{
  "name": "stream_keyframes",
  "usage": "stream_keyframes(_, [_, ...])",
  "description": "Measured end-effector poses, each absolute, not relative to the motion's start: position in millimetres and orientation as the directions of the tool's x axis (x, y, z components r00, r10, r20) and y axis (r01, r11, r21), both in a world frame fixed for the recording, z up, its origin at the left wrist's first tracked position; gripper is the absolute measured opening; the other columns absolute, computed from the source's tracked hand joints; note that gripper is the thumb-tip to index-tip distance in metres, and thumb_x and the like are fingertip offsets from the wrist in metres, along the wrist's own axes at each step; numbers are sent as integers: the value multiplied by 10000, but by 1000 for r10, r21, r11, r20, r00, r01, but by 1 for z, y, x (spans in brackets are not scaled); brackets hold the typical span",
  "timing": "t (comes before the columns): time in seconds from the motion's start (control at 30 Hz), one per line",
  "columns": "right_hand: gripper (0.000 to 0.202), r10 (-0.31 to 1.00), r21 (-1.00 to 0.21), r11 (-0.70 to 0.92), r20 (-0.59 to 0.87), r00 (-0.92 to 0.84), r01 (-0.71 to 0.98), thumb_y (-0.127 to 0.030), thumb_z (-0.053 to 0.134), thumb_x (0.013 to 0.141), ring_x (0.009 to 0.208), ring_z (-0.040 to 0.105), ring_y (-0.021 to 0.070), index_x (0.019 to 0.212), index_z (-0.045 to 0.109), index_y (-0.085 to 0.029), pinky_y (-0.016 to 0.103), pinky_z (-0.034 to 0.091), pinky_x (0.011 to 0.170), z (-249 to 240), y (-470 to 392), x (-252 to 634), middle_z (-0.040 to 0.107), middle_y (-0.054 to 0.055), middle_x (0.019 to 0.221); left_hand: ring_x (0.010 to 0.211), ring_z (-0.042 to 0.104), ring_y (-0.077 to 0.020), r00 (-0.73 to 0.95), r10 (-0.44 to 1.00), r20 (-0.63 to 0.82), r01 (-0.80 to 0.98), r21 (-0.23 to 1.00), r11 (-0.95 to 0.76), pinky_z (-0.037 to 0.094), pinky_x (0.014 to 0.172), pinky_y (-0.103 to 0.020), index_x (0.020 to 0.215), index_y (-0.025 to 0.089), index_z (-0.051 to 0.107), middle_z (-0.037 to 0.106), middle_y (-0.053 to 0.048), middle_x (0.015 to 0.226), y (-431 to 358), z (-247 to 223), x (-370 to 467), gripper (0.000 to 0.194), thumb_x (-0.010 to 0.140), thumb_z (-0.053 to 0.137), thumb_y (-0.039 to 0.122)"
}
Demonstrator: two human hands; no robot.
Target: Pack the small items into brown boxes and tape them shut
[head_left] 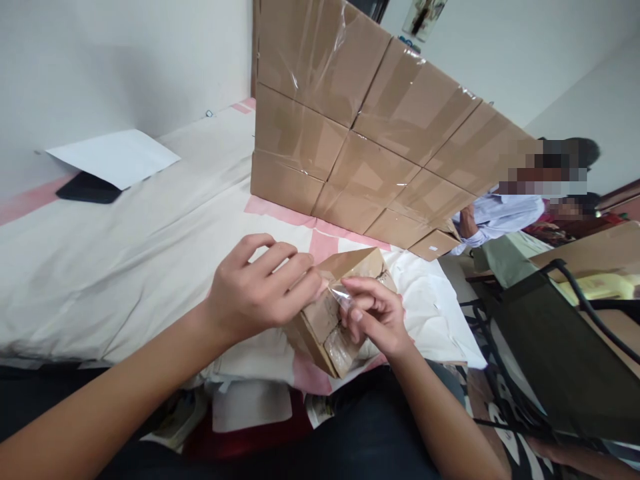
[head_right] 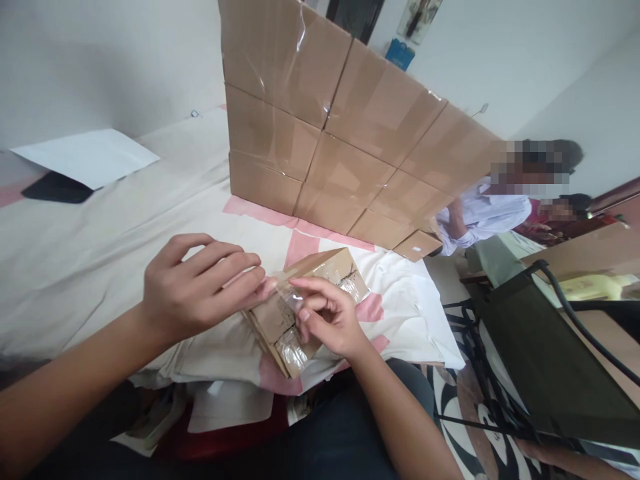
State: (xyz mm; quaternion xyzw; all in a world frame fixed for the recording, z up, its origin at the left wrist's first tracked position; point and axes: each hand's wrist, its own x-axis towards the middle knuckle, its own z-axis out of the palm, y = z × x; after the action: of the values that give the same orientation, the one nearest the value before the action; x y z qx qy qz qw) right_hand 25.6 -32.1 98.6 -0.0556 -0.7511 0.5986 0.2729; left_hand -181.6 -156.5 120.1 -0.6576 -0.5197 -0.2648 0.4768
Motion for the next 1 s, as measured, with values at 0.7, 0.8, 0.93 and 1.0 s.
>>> stream_keyframes(0.7, [464,444,-955,149,298,-845,-258,-419,702,914,537,605,148,1303,630,-176,234,442,535,100,-21,32,506,-78,481,1360,540,-298,-119,958,259,335,919,-207,473,1134,-483,1394,282,561,564,-84,1488,-139,52,-157,513,1026,321,547])
stream_keyframes(0.8, [473,480,-948,184,317,-818,-260,-476,703,907,619,693,190,1268,633,-178,244,468,558,100,-19,33,506,-79,454,1398,500,-295,-139,960,242,342,922,-183,409,1193,-498,1395,287,556,539,-75,1509,-140,47,-154,498,1031,323,533])
stream_keyframes(0.93, [486,546,-951,208,307,-779,-229,-540,697,894,461,568,102,1210,653,-173,193,394,456,99,-18,33,688,-11,598,1446,427,-308,-129,965,230,345,922,-174,335,1235,-543,1446,299,491,460,-78,1568,-145,43,-147,481,1031,365,508])
stream_keyframes(1.0, [445,556,-949,205,315,-769,-240,-513,706,894,397,467,61,1175,666,-170,176,354,410,100,-18,34,751,26,695,1456,402,-314,-140,962,234,331,927,-178,305,1243,-572,1447,299,479,442,-80,1573,-147,43,-142,471,1035,362,495])
